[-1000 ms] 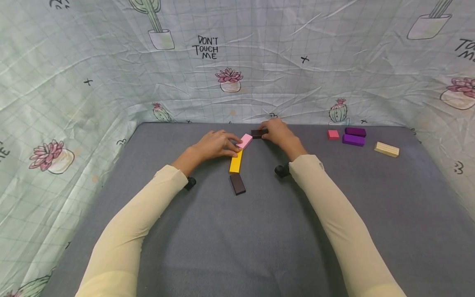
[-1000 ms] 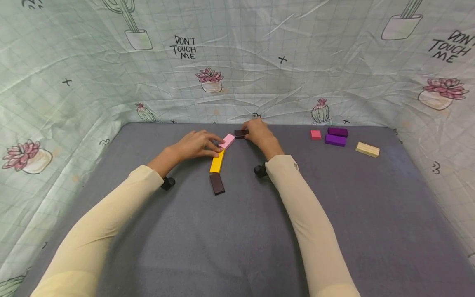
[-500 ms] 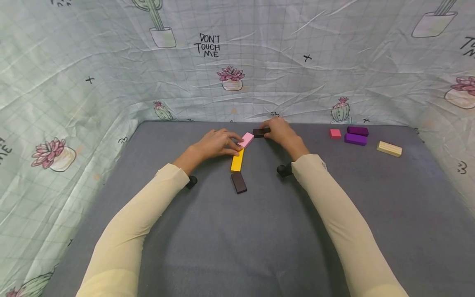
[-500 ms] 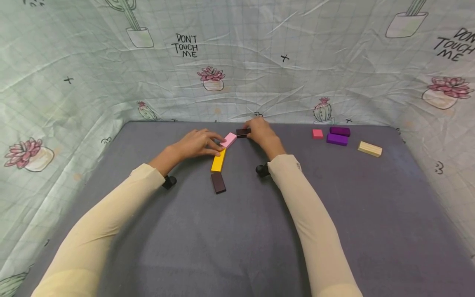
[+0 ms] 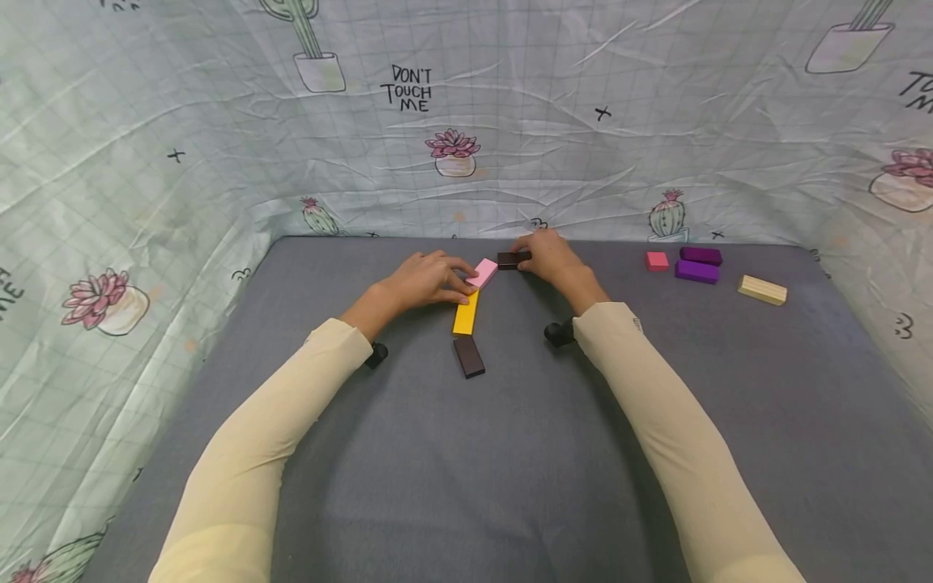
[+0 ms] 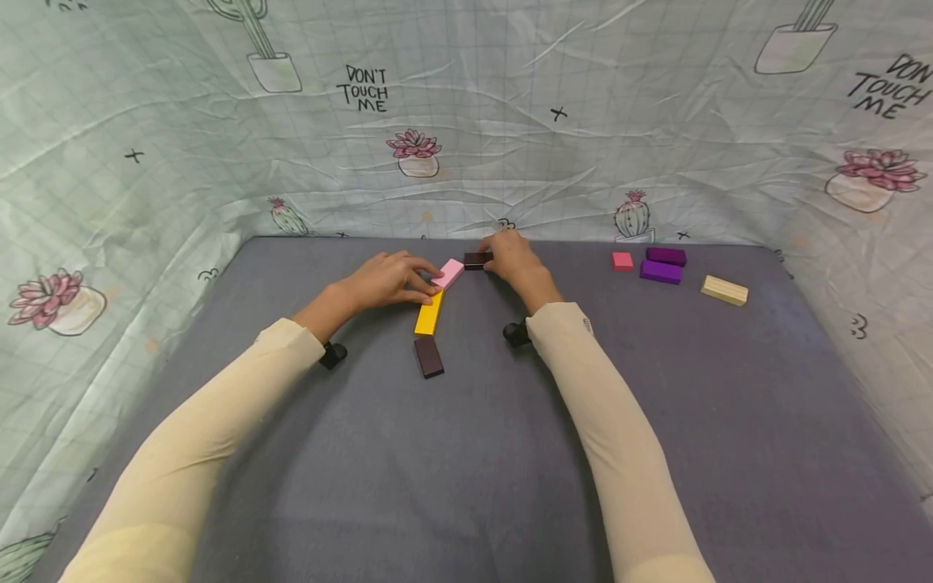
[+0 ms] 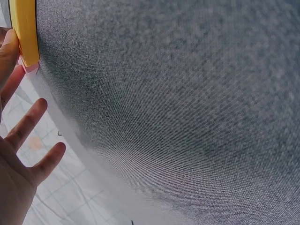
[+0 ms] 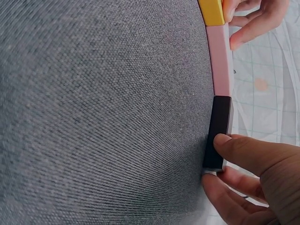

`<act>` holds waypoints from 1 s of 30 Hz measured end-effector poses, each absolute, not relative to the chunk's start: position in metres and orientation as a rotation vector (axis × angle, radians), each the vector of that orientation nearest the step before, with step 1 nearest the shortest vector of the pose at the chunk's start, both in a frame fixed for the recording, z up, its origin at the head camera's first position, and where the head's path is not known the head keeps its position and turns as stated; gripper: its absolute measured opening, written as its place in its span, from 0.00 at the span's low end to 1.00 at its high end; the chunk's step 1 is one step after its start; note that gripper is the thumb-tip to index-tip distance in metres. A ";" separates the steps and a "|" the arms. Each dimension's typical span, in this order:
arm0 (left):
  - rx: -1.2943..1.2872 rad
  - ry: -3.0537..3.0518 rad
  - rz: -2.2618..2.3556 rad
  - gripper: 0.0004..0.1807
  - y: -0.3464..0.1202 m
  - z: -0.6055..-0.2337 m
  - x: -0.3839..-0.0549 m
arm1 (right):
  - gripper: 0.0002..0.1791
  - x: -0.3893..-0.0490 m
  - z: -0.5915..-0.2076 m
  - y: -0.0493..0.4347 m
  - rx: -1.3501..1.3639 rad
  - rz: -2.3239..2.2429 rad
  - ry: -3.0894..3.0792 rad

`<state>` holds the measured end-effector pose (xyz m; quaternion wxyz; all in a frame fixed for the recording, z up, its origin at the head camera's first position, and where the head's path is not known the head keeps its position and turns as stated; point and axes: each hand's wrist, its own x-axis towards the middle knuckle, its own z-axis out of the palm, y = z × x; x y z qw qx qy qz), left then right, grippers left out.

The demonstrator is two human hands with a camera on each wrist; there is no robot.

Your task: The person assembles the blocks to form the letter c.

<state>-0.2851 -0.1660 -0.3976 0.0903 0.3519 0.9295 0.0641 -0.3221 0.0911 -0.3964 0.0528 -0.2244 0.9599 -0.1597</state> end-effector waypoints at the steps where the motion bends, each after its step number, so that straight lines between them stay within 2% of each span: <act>1: 1.047 2.763 0.191 0.17 -0.166 -0.398 -0.285 | 0.20 -0.322 -0.396 0.091 -0.681 -0.486 2.916; 10: 1.057 2.763 0.199 0.18 -0.166 -0.397 -0.285 | 0.24 -0.322 -0.393 0.099 -0.725 -0.400 2.886; 30: 1.051 2.762 0.201 0.18 -0.167 -0.398 -0.285 | 0.20 -0.325 -0.395 0.103 -0.748 -0.472 2.887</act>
